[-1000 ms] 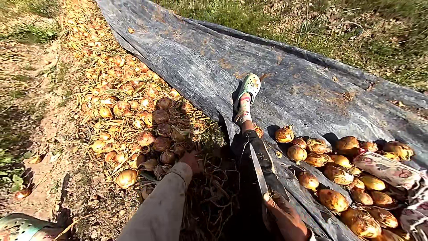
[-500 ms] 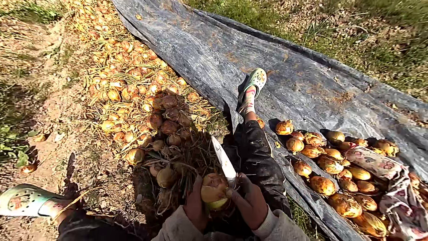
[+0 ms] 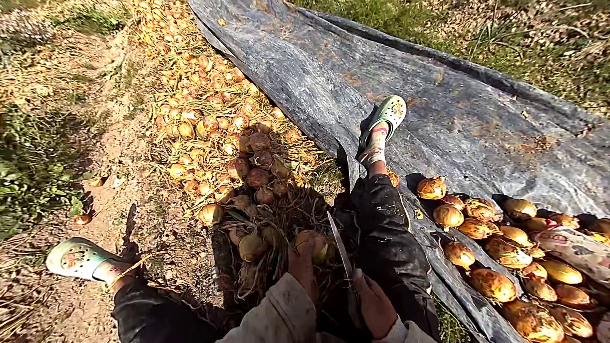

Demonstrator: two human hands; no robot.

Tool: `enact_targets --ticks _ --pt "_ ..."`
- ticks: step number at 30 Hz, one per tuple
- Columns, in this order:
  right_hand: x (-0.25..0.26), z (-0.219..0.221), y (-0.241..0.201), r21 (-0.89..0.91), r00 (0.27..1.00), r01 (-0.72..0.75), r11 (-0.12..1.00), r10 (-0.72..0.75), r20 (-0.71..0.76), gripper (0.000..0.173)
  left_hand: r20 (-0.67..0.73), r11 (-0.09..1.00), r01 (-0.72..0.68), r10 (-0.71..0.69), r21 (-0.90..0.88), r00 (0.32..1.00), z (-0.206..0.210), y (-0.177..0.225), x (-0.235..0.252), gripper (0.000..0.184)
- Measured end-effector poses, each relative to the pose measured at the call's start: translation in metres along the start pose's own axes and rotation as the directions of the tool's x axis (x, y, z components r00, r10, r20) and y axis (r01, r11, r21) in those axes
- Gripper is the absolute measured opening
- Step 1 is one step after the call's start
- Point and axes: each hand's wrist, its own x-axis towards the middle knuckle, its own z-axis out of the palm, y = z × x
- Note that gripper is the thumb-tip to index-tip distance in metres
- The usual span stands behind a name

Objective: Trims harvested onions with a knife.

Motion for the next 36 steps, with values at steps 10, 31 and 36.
enact_targets --ticks 10,31,36 --pt "0.012 -0.018 0.003 0.388 0.963 -0.056 0.92 0.152 -0.222 0.06 0.776 0.129 -0.766 -0.064 0.629 0.627 0.012 0.064 0.005 0.076" --pt "0.003 -0.001 0.003 0.157 0.997 0.009 0.988 -0.021 0.074 0.04 0.247 -0.317 -0.265 -0.095 0.911 0.964 -0.149 0.129 0.04 0.098" --pt "0.002 0.016 -0.008 -0.179 0.976 0.176 0.968 -0.147 0.161 0.115 0.572 0.191 -0.627 0.274 0.755 0.773 -0.143 0.092 -0.028 0.109"
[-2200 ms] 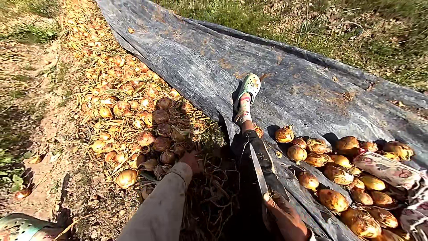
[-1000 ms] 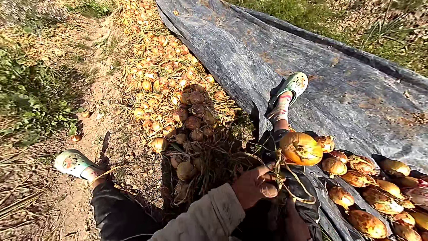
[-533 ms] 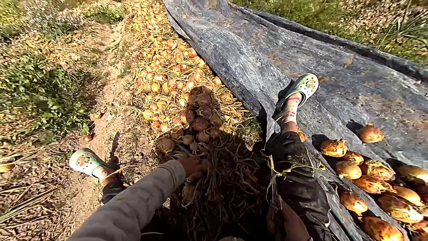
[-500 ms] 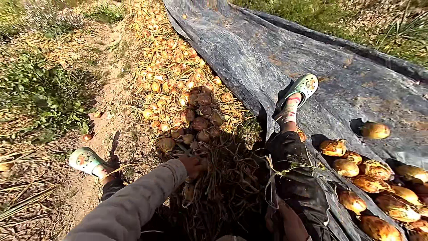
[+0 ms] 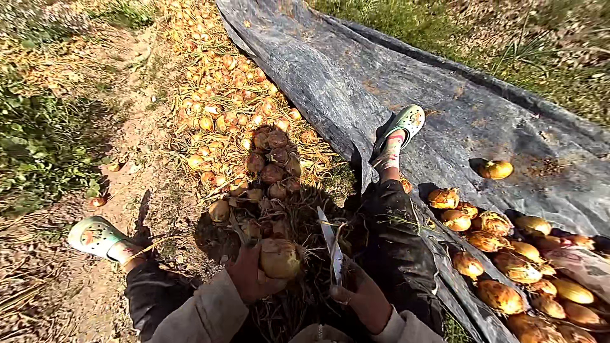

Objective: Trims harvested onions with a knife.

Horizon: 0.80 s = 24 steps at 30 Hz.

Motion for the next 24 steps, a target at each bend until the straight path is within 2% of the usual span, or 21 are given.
enact_targets --ticks 2,4,6,8,9,11,12,14,16,17,19,21,24 --pt "-0.002 0.006 -0.012 -0.101 0.982 0.184 0.978 -0.187 -0.019 0.124 -0.033 0.977 -0.176 0.173 -0.124 0.984 0.019 0.012 -0.006 0.106" --pt "-0.003 0.009 -0.017 -0.08 0.922 0.38 0.922 -0.384 -0.045 0.109 0.044 0.932 -0.207 0.23 -0.296 0.972 0.03 0.022 -0.007 0.099" --pt "-0.004 0.005 -0.016 -0.033 0.844 0.534 0.845 -0.535 -0.048 0.081 0.156 0.865 -0.134 0.236 -0.484 0.959 0.035 0.027 -0.006 0.086" --pt "-0.006 -0.003 -0.015 -0.004 0.822 0.569 0.823 -0.569 -0.015 0.065 0.233 0.816 0.006 0.158 -0.578 0.96 0.035 0.034 -0.006 0.065" --pt "-0.008 -0.006 -0.014 0.001 0.833 0.554 0.833 -0.554 0.007 0.061 0.273 0.81 0.115 0.058 -0.575 0.96 0.033 0.04 -0.007 0.048" --pt "-0.013 -0.009 -0.011 0.01 0.883 0.468 0.884 -0.468 0.042 0.065 0.35 0.8 0.296 -0.116 -0.522 0.929 0.031 0.048 -0.006 0.044" --pt "-0.014 -0.01 -0.01 0.02 0.913 0.404 0.914 -0.405 0.052 0.068 0.373 0.814 0.315 -0.131 -0.488 0.919 0.031 0.048 -0.005 0.044" --pt "-0.016 -0.011 -0.007 0.075 0.957 0.281 0.957 -0.286 0.057 0.068 0.421 0.877 0.223 -0.027 -0.426 0.907 0.03 0.04 -0.006 0.043" --pt "-0.018 -0.012 -0.005 0.133 0.982 0.169 0.977 -0.179 0.064 0.062 0.455 0.935 0.059 0.114 -0.35 0.883 0.03 0.031 -0.008 0.063" --pt "-0.018 -0.011 -0.005 0.16 0.99 0.113 0.981 -0.126 0.069 0.055 0.426 0.958 -0.022 0.147 -0.285 0.893 0.031 0.03 -0.01 0.071" --pt "-0.018 -0.01 -0.004 0.207 0.996 0.005 0.978 -0.022 0.082 0.039 0.275 0.973 -0.179 0.213 -0.143 0.937 0.038 0.031 -0.013 0.076" --pt "-0.015 -0.009 -0.003 0.247 0.994 -0.071 0.966 0.049 0.095 0.029 0.11 0.959 -0.282 0.279 0.012 0.954 0.043 0.035 -0.013 0.073" --pt "-0.012 -0.013 -0.006 0.315 0.99 -0.11 0.943 0.076 0.119 0.03 -0.067 0.913 -0.341 0.364 0.224 0.929 0.052 0.042 -0.009 0.065"
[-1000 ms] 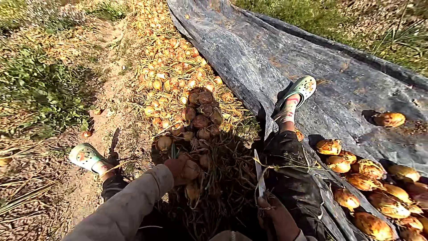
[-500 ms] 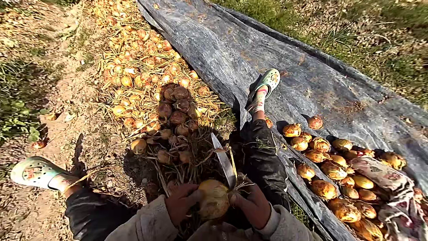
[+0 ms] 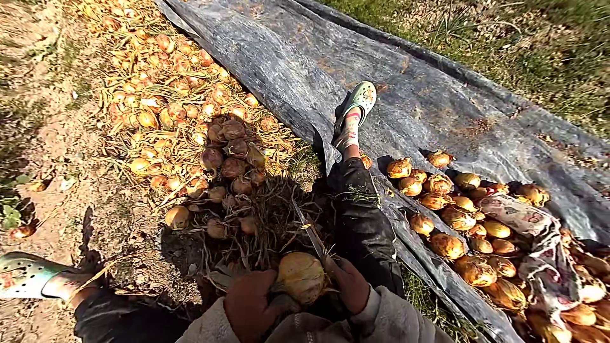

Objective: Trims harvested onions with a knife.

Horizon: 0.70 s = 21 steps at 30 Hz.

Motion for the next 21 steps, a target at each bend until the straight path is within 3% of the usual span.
enact_targets --ticks 5,7,9,11,12,13,14,15,16,18,21 --pt "0.003 0.001 -0.001 0.104 0.996 -0.045 0.994 0.053 -0.077 0.042 -0.274 0.987 0.158 -0.147 0.019 0.951 0.001 0.004 0.036 0.048" --pt "0.01 -0.007 0.008 0.127 0.995 -0.07 0.989 0.078 -0.059 0.044 -0.371 0.992 0.089 -0.049 0.09 0.927 0.01 0.005 0.047 0.044" --pt "0.016 -0.015 0.018 0.127 0.998 -0.06 0.99 0.056 0.033 0.049 -0.382 0.978 -0.02 0.099 0.207 0.919 0.029 0.008 0.05 0.032" --pt "0.023 -0.015 0.028 0.159 0.998 -0.066 0.985 0.063 0.024 0.07 -0.236 0.958 -0.118 0.183 0.263 0.954 0.051 0.016 0.041 0.022" --pt "0.027 -0.015 0.034 0.205 0.997 -0.065 0.977 0.069 -0.015 0.07 -0.101 0.956 -0.153 0.182 0.249 0.978 0.06 0.022 0.033 0.028" --pt "0.028 -0.015 0.04 0.254 0.993 -0.08 0.964 0.099 -0.062 0.058 0.085 0.97 -0.148 0.133 0.194 0.987 0.065 0.029 0.024 0.033" --pt "0.029 -0.014 0.045 0.303 0.982 -0.119 0.945 0.156 -0.103 0.046 0.322 0.99 -0.069 0.026 0.124 0.947 0.064 0.038 0.02 0.035" --pt "0.031 -0.01 0.047 0.355 0.96 -0.164 0.92 0.231 -0.156 0.038 0.524 0.995 0.027 -0.073 0.094 0.849 0.061 0.043 0.023 0.038" --pt "0.033 -0.007 0.048 0.391 0.941 -0.173 0.904 0.268 -0.205 0.032 0.623 0.992 0.079 -0.122 0.096 0.773 0.059 0.044 0.031 0.038" --pt "0.033 -0.006 0.043 0.401 0.935 -0.082 0.912 0.21 -0.286 0.026 0.669 0.991 0.108 -0.137 0.084 0.731 0.055 0.045 0.047 0.033" --pt "0.03 -0.019 0.024 0.188 0.881 0.225 0.956 -0.118 -0.458 0.021 0.558 0.997 -0.075 0.06 0.003 0.828 0.056 0.047 0.08 0.029"
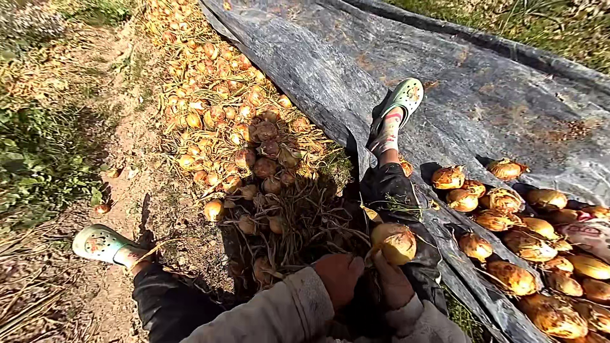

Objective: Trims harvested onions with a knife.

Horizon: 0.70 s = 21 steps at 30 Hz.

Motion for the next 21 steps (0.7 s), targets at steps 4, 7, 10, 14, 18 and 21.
enact_targets --ticks 4,7,10,14,18,21 --pt "0.021 -0.028 -0.048 -0.02 0.913 0.406 0.914 -0.407 -0.04 0.03 -0.429 0.97 -0.134 0.211 0.201 0.878 -0.031 0.007 0.053 0.02" --pt "0.029 -0.068 -0.103 -0.032 0.878 0.468 0.883 -0.469 -0.099 0.059 -0.156 0.938 0.344 -0.334 0.043 0.93 -0.092 -0.013 0.07 0.037" --pt "0.043 -0.12 -0.117 0.036 0.891 0.422 0.906 -0.407 -0.201 0.076 -0.062 0.785 0.606 -0.603 0.13 0.795 -0.108 -0.067 0.045 0.045" --pt "0.028 -0.111 -0.097 0.067 0.953 0.239 0.969 -0.221 -0.207 0.072 0.059 0.714 0.658 -0.687 0.237 0.724 -0.059 -0.162 -0.001 0.051" --pt "0.025 -0.086 -0.053 0.061 0.987 0.152 0.987 -0.147 -0.071 0.057 0.099 0.685 0.663 -0.715 0.302 0.692 -0.032 -0.193 -0.017 0.047" --pt "0.004 -0.051 -0.036 -0.009 0.999 0.008 1.0 -0.008 0.051 0.037 0.151 0.663 0.679 -0.741 0.315 0.654 -0.035 -0.171 -0.017 0.038"
